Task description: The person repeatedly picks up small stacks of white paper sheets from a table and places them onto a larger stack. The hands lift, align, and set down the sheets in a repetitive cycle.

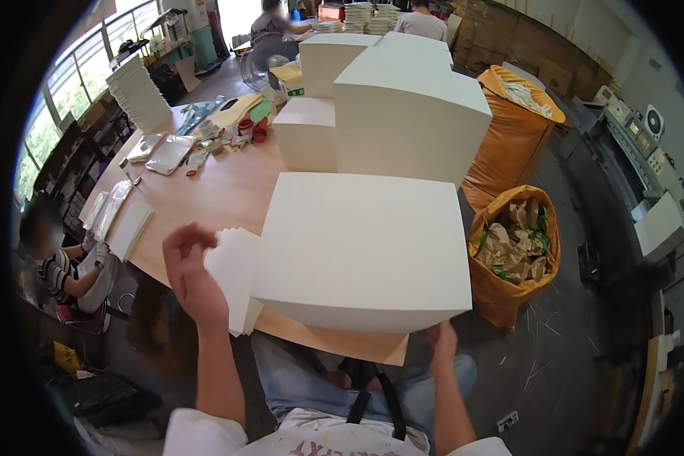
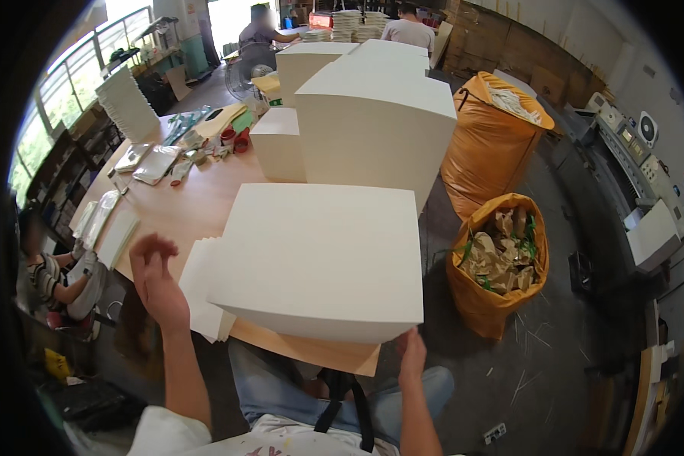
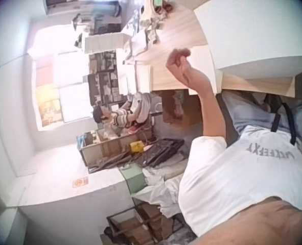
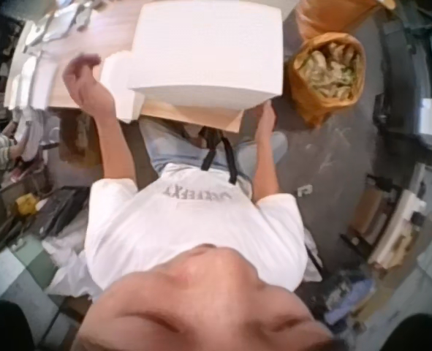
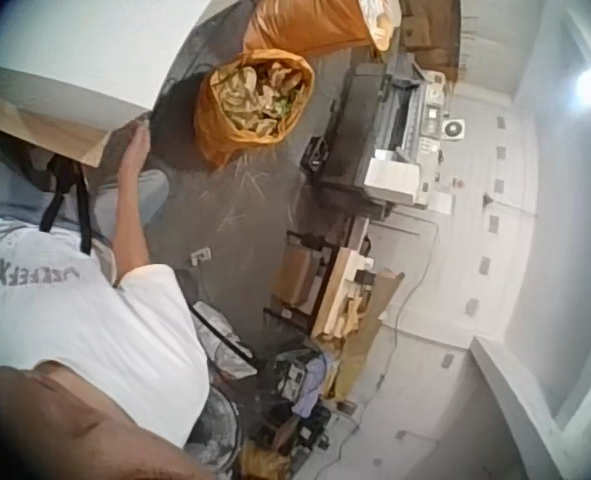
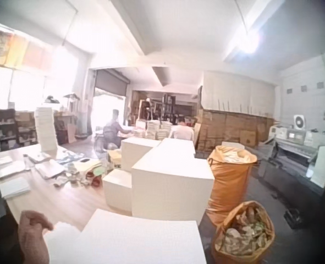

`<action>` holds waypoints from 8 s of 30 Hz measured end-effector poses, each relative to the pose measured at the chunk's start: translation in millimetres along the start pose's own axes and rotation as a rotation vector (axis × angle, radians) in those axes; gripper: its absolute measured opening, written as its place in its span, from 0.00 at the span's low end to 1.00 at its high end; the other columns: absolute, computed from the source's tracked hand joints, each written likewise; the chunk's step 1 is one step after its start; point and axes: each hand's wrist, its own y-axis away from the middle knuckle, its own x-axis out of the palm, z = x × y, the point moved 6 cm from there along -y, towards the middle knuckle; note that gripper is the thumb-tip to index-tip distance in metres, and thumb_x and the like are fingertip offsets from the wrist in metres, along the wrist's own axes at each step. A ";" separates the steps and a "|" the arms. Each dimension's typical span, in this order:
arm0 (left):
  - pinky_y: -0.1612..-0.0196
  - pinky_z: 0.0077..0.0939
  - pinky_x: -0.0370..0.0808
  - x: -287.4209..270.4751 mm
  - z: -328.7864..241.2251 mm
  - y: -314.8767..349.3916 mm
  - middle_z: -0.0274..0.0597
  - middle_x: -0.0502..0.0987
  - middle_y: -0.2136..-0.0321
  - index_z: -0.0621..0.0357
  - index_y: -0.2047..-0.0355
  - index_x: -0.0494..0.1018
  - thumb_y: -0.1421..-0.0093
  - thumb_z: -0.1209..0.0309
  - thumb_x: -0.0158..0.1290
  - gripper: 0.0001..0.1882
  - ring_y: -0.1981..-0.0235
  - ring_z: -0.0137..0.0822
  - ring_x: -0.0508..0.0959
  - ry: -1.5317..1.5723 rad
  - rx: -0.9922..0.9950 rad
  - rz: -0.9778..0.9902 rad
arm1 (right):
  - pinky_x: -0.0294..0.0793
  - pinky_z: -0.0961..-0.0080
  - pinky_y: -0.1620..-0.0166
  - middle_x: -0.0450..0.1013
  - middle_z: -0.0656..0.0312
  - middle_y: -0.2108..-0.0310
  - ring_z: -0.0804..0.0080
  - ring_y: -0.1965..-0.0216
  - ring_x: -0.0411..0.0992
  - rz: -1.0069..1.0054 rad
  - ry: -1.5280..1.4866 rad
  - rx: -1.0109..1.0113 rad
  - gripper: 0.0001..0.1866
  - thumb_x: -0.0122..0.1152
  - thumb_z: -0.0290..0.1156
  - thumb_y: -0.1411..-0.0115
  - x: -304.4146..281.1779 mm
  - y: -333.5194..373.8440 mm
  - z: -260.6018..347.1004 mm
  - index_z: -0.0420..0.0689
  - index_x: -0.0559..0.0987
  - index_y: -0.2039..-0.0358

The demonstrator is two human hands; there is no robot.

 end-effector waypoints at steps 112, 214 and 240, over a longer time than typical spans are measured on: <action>0.42 0.39 0.82 198.2 -48.9 44.4 0.43 0.82 0.42 0.49 0.49 0.85 0.47 0.71 0.80 0.25 0.44 0.46 0.83 -0.125 0.116 1.175 | 0.71 0.83 0.74 0.77 0.66 0.78 0.79 0.76 0.79 0.347 -0.177 -0.570 0.19 0.61 0.37 0.22 106.3 136.8 315.3 0.47 0.76 0.74; 0.37 0.42 0.80 203.7 -49.2 43.9 0.46 0.80 0.36 0.43 0.45 0.86 0.49 0.67 0.80 0.29 0.38 0.50 0.81 -0.117 0.247 1.173 | 0.65 0.82 0.78 0.71 0.68 0.81 0.79 0.82 0.73 0.354 -0.061 -0.566 0.22 0.59 0.42 0.21 102.6 136.4 313.3 0.49 0.70 0.75; 0.41 0.44 0.82 204.5 -49.9 44.5 0.44 0.78 0.36 0.43 0.46 0.83 0.41 0.63 0.75 0.23 0.40 0.51 0.81 -0.077 0.288 1.165 | 0.64 0.83 0.78 0.70 0.69 0.81 0.80 0.82 0.74 0.352 -0.094 -0.552 0.23 0.61 0.42 0.22 105.4 136.0 315.4 0.48 0.71 0.76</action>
